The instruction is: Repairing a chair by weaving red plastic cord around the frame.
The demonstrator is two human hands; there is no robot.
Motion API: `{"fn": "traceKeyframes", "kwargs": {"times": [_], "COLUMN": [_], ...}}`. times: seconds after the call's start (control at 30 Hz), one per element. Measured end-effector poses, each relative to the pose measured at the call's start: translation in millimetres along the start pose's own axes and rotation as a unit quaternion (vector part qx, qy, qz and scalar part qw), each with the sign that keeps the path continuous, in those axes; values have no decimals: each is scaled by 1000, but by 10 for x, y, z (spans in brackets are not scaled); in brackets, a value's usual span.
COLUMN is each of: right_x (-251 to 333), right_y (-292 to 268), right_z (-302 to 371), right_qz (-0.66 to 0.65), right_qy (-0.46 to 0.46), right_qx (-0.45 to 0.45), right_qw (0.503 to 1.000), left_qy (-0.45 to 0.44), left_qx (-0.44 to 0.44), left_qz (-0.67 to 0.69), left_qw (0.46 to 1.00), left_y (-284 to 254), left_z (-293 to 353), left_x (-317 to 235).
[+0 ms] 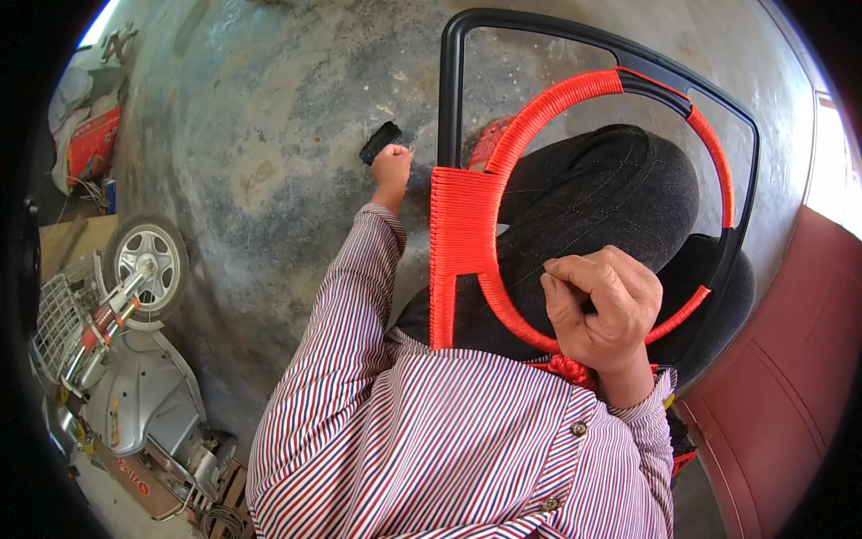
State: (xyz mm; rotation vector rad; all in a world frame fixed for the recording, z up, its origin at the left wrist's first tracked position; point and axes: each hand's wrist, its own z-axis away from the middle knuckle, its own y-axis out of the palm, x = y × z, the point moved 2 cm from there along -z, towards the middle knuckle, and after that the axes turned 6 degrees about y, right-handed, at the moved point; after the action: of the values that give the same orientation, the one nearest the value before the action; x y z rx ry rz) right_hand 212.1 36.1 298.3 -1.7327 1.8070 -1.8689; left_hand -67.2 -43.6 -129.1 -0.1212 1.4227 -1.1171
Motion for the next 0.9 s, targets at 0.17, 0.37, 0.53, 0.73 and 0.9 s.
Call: {"fn": "traceKeyframes", "kwargs": {"times": [0.17, 0.37, 0.53, 0.73, 0.9], "right_x": [-21, -26, -30, -36, -56], "right_y": [0, 2, 6, 12, 30], "right_z": [-2, 2, -12, -14, -12], "right_qz": [3, 1, 0, 0, -1], "right_qy": [-4, -2, -9, -11, -17], "right_qx": [-3, 7, 8, 13, 11], "right_qw": [1000, 1000, 1000, 1000, 1000], "left_qy": [-7, -76, -77, -81, -101], "left_qx": [-29, -72, -65, -91, -112], "left_qz": [13, 41, 4, -8, -8], "left_qw": [999, 994, 995, 993, 989], "left_y": [-25, -56, -79, -58, -108], "left_z": [62, 126, 134, 109, 173], "left_x": [45, 122, 103, 193, 49]}}
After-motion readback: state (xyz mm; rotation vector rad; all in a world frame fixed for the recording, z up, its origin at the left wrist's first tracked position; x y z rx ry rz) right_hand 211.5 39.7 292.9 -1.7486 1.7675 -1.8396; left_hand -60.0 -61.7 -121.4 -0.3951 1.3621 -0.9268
